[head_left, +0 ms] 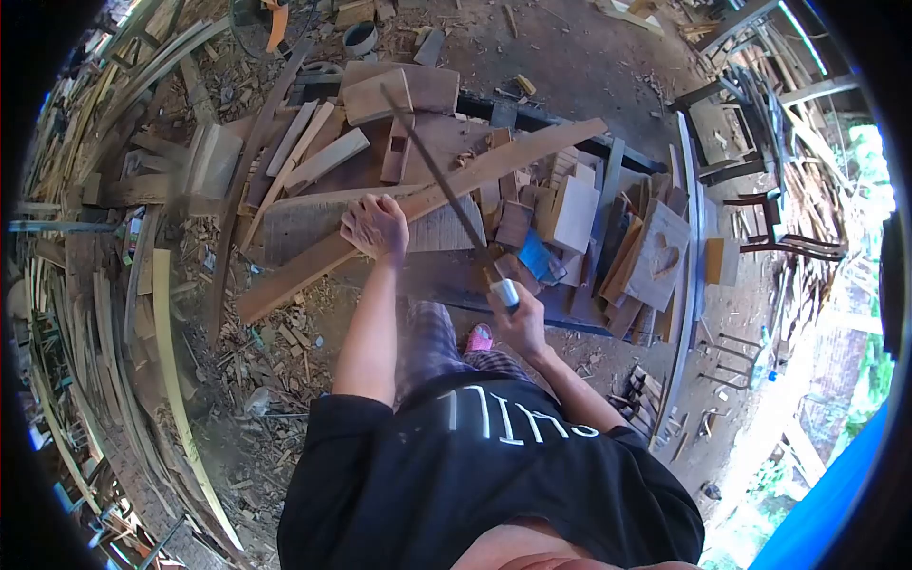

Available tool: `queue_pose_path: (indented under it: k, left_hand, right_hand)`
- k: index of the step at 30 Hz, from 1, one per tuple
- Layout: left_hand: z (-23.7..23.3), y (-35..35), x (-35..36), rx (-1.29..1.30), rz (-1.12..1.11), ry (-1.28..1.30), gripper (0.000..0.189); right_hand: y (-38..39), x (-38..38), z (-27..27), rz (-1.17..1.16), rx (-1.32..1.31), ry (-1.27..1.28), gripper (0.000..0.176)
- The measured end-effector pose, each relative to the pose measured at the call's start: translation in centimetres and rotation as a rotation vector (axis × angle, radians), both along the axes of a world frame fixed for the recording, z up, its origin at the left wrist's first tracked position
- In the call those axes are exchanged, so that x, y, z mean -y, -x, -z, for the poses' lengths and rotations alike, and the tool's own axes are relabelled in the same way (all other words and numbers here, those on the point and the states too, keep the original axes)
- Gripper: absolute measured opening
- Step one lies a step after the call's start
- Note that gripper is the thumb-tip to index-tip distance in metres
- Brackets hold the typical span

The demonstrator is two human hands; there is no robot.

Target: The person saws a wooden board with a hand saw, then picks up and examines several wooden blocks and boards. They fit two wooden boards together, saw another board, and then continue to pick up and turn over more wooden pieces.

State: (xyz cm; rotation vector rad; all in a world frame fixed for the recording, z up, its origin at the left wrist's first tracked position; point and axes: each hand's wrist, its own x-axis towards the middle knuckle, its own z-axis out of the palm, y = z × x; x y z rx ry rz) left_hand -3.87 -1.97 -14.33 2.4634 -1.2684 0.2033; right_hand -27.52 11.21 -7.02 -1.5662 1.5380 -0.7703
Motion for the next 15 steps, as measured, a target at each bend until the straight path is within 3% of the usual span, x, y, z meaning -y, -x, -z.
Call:
queue_pose_path:
  k: [4, 15]
  left_hand:
    - [0.0, 0.2, 0.4, -0.037, -0.068, -0.080, 0.025]
    - [1.6, -0.7, 1.3, -0.086, -0.104, -0.046, 0.023]
  right_hand:
    - [-1.3, -1.7, 1.9, -0.070, 0.083, 0.145, 0.027]
    - [-1.0, -6.6, 2.8, -0.118, -0.015, 0.117, 0.032]
